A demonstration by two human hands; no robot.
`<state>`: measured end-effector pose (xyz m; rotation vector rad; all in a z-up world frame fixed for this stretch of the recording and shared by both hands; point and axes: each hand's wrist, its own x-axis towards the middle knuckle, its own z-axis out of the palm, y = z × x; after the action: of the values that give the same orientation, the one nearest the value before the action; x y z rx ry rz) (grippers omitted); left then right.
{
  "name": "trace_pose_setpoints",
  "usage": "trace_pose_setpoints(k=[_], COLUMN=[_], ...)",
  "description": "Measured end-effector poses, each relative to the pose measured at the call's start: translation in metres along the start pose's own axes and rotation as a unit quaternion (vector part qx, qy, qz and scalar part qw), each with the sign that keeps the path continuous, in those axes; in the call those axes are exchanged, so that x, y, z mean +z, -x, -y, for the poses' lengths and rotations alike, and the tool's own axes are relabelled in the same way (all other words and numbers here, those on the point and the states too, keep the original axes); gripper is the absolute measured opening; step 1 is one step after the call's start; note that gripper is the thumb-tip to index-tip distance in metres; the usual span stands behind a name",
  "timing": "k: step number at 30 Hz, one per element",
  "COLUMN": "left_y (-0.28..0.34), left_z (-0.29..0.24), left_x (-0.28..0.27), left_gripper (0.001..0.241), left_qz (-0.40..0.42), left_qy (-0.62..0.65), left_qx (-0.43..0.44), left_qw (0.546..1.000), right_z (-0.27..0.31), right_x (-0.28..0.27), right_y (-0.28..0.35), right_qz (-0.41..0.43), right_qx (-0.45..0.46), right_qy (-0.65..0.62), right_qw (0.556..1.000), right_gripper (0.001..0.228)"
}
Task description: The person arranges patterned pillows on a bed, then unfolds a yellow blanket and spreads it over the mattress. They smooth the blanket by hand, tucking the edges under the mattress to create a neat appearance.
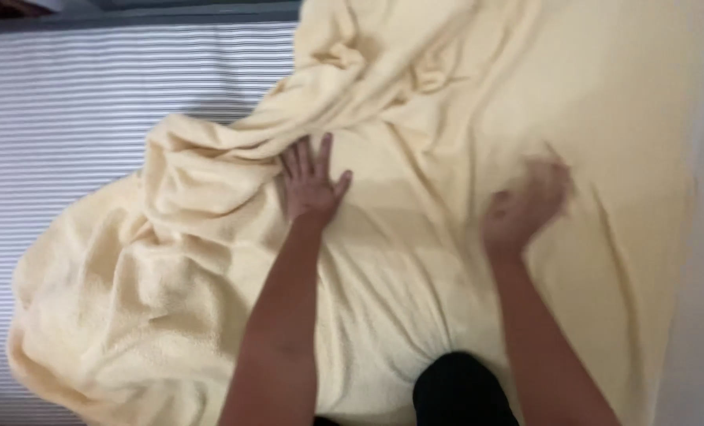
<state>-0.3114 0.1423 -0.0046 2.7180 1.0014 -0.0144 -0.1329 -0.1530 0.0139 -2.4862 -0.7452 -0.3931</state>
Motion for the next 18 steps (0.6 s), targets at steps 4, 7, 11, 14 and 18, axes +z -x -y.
trace_pose_setpoints(k=[4, 7, 11, 14, 18], left_y=[-0.002, -0.009, -0.012, -0.005, -0.017], left_z=[0.011, 0.024, 0.024, 0.043, 0.057], left_x=[0.013, 0.036, 0.017, 0.028, -0.085], left_gripper=[0.087, 0.1, 0.096, 0.092, 0.087], left_qz=[0.043, 0.095, 0.12, -0.036, -0.037], left_qy=[0.042, -0.029, 0.047, 0.068, 0.355], left_qx=[-0.009, -0.014, -0.035, 0.038, -0.101], left_qw=[0.998, 0.995, 0.991, 0.996, 0.929], right_z=[0.164, 0.202, 0.202, 0.201, 0.207], right_x=[0.059, 0.116, 0.13, 0.128, 0.127], right_y=[0.009, 0.033, 0.035, 0.042, 0.037], right_qz=[0.133, 0.141, 0.139, 0.132, 0.149], right_qx=[-0.053, -0.122, -0.144, -0.148, -0.121], right_qy=[-0.239, -0.14, -0.081, -0.065, -0.082], right_qw=[0.96, 0.972, 0.976, 0.978, 0.978], right_gripper=[0.039, 0.042, 0.037, 0.038, 0.039])
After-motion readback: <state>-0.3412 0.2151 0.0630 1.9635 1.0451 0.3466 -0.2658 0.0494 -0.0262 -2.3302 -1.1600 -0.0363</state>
